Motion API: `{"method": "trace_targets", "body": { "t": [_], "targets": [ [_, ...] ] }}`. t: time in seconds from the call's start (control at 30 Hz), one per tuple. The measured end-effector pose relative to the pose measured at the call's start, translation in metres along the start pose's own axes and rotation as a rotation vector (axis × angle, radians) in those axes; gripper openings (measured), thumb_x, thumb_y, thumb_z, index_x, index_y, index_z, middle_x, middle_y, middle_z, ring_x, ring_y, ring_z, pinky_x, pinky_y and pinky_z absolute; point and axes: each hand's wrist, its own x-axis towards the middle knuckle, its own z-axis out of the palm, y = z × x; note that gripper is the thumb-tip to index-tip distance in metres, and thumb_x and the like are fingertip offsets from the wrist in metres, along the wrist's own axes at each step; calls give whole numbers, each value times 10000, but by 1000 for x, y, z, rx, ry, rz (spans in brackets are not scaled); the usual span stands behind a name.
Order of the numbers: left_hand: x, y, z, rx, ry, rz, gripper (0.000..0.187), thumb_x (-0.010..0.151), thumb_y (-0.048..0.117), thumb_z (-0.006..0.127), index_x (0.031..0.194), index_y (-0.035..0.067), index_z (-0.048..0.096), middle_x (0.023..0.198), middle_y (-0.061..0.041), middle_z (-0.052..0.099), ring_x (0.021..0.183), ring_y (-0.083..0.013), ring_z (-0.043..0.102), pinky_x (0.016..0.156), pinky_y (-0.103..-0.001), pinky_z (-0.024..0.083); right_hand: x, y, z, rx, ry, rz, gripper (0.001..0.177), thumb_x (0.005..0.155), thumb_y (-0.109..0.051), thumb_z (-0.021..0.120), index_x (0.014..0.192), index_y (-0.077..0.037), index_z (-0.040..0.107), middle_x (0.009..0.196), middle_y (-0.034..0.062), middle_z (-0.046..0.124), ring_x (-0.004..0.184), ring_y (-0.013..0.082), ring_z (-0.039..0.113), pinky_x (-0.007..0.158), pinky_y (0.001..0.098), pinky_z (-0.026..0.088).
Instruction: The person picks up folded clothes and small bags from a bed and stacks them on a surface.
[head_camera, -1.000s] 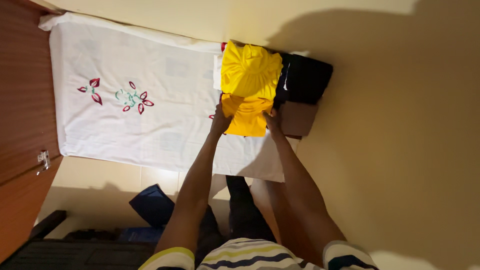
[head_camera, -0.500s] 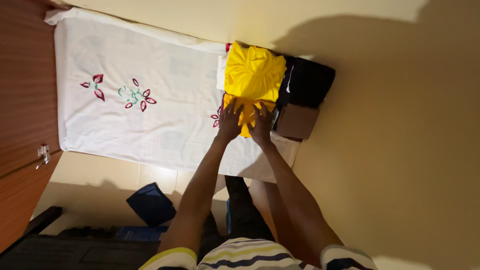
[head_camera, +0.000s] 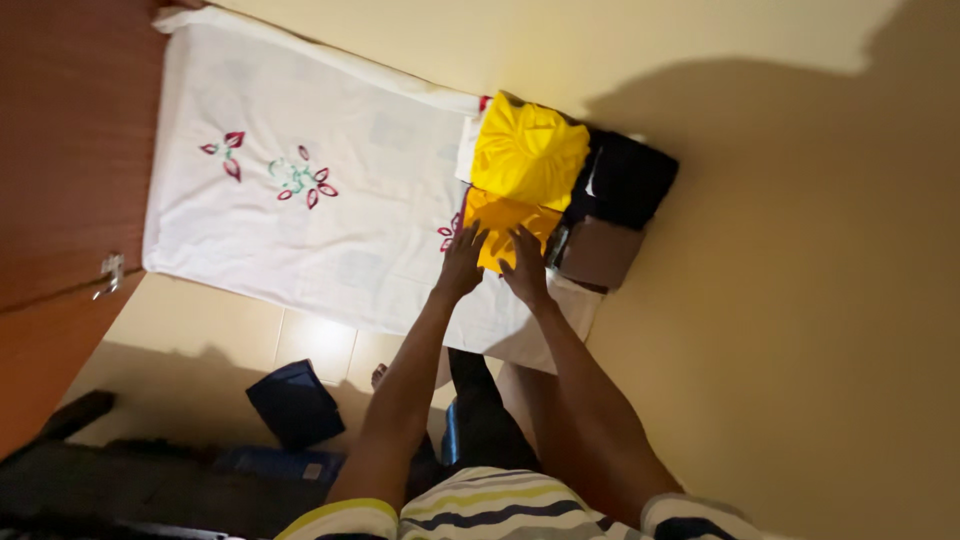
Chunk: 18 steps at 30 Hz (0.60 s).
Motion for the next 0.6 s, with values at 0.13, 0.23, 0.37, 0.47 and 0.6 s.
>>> {"method": "trace_targets", "body": {
  "t": [0.13, 0.23, 0.37, 0.47, 0.6],
  "targets": [
    [-31, 2, -24, -26, 54, -52, 864, 719, 67, 809, 1493, 57, 425, 1610, -203, 318, 1450, -399, 353, 1164, -509, 337, -7, -35, -4, 105, 12, -2, 705, 834, -148, 810, 1462, -64, 501, 1518, 191, 482, 1419, 393, 425, 1176, 463, 372],
    [-64, 3, -41, -121, 203, -23, 832, 780, 79, 780, 1520, 48, 401, 1612, -188, 351, 1448, -399, 385, 1162, -493, 369, -7, -62, -9, 108, 1, -56, 656, 857, -176, 803, 1440, -59, 526, 1489, 195, 509, 1386, 398, 446, 1150, 471, 380],
    [-107, 4, -65, -155, 376, -77, 771, 838, 68, 741, 1532, 61, 405, 1615, -193, 376, 1427, -410, 427, 1144, -495, 394, 0, -107, -12, 129, -46, -216, 557, 918, -232, 777, 1405, -73, 557, 1418, 165, 574, 1328, 368, 516, 1122, 458, 410],
    [-144, 5, -83, -206, 403, -192, 728, 870, 82, 720, 1527, 76, 408, 1601, -199, 395, 1368, -427, 449, 1104, -500, 419, -1, -148, -10, 259, -160, -299, 485, 882, -157, 740, 1343, -86, 608, 1368, 138, 639, 1304, 351, 562, 1108, 451, 421],
    [-202, 0, -107, -241, 569, -233, 700, 882, 47, 676, 1532, 71, 419, 1581, -201, 423, 1362, -439, 461, 1105, -495, 428, -10, -214, 14, 229, -238, -421, 440, 890, -161, 766, 1298, -77, 625, 1275, 125, 654, 1202, 338, 593, 1055, 422, 462]
  ]
}}
